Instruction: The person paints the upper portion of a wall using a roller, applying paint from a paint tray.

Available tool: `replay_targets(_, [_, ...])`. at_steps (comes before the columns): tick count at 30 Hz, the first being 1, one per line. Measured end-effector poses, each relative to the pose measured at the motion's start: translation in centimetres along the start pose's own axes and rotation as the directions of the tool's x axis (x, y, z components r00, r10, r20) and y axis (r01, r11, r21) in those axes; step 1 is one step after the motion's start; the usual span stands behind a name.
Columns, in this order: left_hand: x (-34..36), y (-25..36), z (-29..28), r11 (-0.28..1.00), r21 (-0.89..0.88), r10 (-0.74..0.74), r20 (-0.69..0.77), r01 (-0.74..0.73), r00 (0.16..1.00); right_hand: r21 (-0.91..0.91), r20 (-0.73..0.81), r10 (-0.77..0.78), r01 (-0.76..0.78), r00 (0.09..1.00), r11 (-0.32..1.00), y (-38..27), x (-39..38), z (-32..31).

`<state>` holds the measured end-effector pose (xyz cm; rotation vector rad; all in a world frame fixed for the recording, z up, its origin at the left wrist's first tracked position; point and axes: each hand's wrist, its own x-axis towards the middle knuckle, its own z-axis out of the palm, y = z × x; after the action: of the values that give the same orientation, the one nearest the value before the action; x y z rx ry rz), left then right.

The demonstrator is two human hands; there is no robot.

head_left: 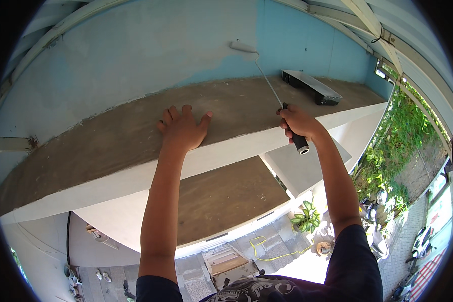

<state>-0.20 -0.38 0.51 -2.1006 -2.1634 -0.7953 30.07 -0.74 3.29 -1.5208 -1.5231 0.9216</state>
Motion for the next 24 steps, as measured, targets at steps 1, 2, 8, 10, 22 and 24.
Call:
replay_targets(1, [0.0,0.0,-0.1,1.0,-0.001,-0.003,-0.006,0.003,1.0,-0.001,0.036,0.026,-0.026,0.999,1.0,0.3,-0.3,0.0])
replay_targets(2, [-0.1,0.0,-0.2,1.0,0.008,-0.004,0.001,0.004,1.0,-0.003,0.071,0.053,-0.053,0.996,0.999,0.4,-0.4,-0.1])
replay_targets(8, [0.0,0.1,0.2,1.0,0.018,0.005,0.003,-0.005,1.0,0.117,0.04,-0.071,0.065,0.997,0.991,0.8,0.6,-1.2])
replay_targets(10, [0.0,0.2,0.1,1.0,0.014,0.006,0.006,-0.006,1.0,0.127,0.025,-0.05,0.046,0.998,0.991,0.5,0.7,0.0])
replay_targets(22, [0.4,-0.3,0.9,0.997,0.072,-0.03,-0.017,0.031,0.999,0.283,0.099,-0.058,0.028,0.993,0.959,1.7,-1.4,3.2])
replay_targets(24, [0.1,-0.2,0.3,1.0,0.025,-0.003,0.007,0.003,1.0,0.273,0.079,-0.039,0.016,0.996,0.962,-0.4,-1.5,3.8])
